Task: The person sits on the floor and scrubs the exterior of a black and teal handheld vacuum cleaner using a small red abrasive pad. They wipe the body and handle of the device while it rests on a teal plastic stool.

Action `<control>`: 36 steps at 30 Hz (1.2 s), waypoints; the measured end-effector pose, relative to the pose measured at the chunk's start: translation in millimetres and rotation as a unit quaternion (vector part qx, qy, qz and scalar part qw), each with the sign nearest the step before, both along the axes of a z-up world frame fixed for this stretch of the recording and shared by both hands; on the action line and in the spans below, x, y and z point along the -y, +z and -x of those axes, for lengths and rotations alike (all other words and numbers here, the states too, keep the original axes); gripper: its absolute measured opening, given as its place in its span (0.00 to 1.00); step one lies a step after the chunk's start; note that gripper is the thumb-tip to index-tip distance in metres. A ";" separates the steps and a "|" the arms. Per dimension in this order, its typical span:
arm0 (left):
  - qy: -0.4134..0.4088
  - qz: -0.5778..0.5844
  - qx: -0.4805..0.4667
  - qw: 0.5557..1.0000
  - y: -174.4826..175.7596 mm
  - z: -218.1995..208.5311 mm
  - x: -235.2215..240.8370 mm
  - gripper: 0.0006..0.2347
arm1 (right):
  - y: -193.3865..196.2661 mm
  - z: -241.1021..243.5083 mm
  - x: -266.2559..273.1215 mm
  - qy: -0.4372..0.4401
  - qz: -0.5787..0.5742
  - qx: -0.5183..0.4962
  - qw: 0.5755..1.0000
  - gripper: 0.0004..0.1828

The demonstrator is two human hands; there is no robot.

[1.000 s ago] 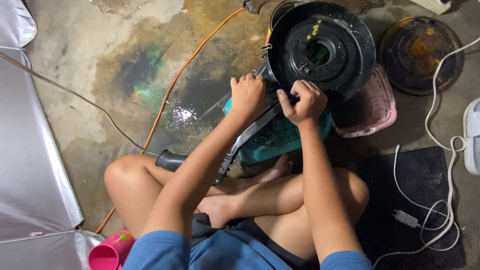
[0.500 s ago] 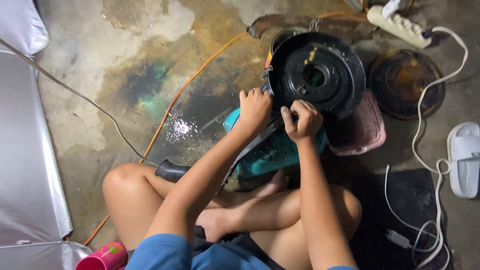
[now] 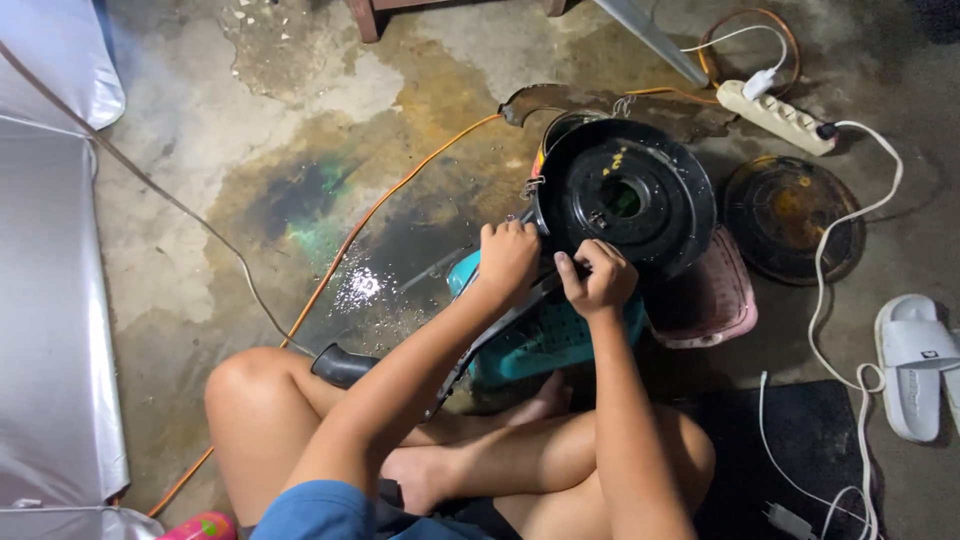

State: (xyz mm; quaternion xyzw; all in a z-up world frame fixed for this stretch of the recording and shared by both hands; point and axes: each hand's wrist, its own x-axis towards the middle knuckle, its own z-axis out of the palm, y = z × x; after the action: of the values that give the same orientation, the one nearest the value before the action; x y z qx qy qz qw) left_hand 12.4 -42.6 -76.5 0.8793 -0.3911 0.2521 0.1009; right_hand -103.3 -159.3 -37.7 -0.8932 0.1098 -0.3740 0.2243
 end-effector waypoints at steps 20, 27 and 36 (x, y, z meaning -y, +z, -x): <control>-0.047 -0.077 -0.143 0.986 25.9 -3.2 -46.6 0.06 | 1.5 -1.7 -6.0 -0.018 -0.015 -0.011 1.000 0.26; -0.018 0.017 -0.100 0.995 16.8 0.0 12.3 0.03 | -1.2 -4.5 -5.3 -0.027 -0.003 -0.015 1.000 0.27; -0.005 -0.034 -0.115 0.993 34.3 3.0 -1.6 0.04 | -3.6 -0.3 -1.3 -0.006 0.008 -0.006 1.000 0.25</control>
State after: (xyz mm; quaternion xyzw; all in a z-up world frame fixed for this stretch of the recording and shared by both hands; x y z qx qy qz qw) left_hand 9.4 -41.0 -42.2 0.9032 -0.3901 0.1357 0.1166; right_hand -103.1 -158.0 -41.3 -0.8963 0.1137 -0.3710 0.2147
